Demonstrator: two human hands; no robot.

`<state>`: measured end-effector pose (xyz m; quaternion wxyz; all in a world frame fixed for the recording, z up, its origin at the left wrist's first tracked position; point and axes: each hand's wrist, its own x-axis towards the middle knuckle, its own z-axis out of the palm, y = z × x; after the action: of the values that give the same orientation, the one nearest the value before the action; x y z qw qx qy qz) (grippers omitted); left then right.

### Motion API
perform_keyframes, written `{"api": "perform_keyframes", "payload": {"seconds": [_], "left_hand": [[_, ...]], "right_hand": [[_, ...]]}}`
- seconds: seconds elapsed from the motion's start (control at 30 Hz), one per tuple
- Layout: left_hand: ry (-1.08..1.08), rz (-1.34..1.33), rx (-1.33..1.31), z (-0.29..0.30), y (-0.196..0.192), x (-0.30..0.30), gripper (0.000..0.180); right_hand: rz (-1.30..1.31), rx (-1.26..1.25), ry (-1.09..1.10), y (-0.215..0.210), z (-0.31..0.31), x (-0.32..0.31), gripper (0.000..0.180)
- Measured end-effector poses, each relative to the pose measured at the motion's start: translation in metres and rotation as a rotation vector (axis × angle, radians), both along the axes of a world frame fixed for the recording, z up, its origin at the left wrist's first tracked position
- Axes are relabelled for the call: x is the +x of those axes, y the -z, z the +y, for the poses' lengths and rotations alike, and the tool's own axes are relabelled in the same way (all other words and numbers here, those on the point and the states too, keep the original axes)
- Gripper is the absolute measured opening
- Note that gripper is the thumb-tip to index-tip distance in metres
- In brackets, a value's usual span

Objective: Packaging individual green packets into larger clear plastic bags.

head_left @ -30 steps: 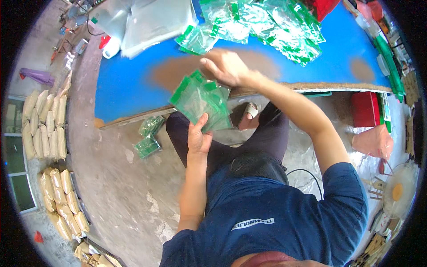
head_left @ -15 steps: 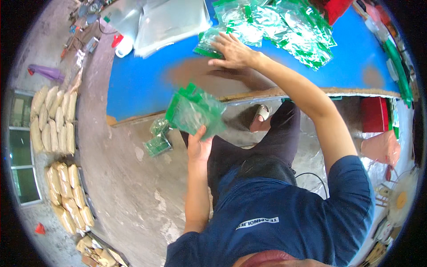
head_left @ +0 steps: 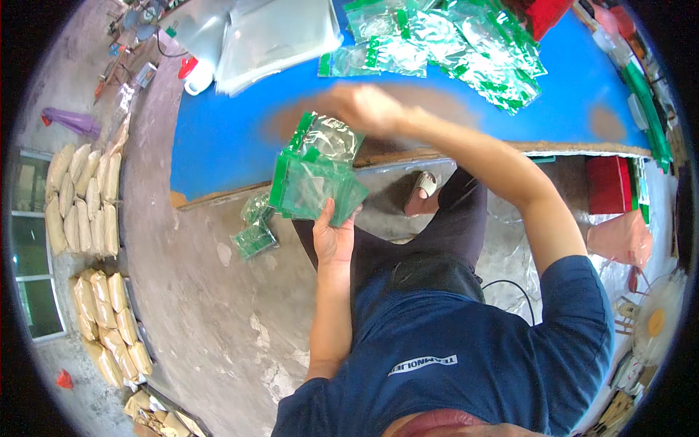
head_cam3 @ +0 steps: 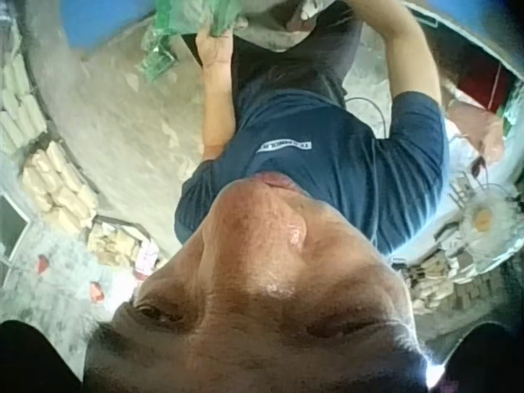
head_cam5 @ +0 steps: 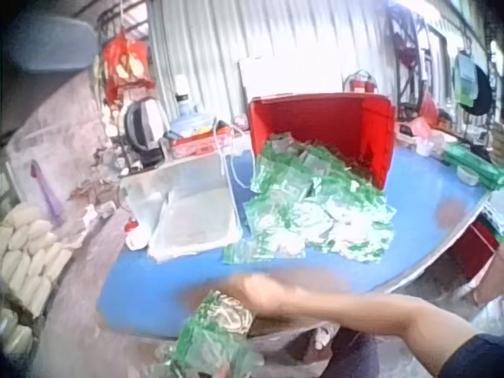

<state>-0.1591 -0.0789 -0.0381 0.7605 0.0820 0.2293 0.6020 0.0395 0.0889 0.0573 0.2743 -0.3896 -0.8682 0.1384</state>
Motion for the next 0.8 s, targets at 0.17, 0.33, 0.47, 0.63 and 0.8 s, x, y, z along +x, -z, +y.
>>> {"api": "perform_keyframes", "payload": {"seconds": [0.17,0.33,0.47,0.63,0.8], "left_hand": [[0.023,0.089,0.027,0.008,0.006,0.021,0.048],[0.036,0.146,0.033,0.005,-0.007,0.01,0.055],[0.077,0.188,0.016,0.0,-0.025,0.02,0.052],[0.143,0.137,0.007,0.008,0.003,0.033,0.052],[0.134,-0.067,-0.032,0.001,0.003,0.021,0.051]], "right_hand": [[-0.514,0.331,0.262,0.038,0.058,0.06,0.054],[-0.07,-0.057,-0.153,0.022,-0.028,0.038,0.046],[0.232,-0.391,-0.238,0.005,-0.053,0.04,0.044],[-0.367,0.098,0.515,0.02,0.022,0.13,0.065],[-0.111,0.219,0.131,0.025,-0.052,0.073,0.043]]}}
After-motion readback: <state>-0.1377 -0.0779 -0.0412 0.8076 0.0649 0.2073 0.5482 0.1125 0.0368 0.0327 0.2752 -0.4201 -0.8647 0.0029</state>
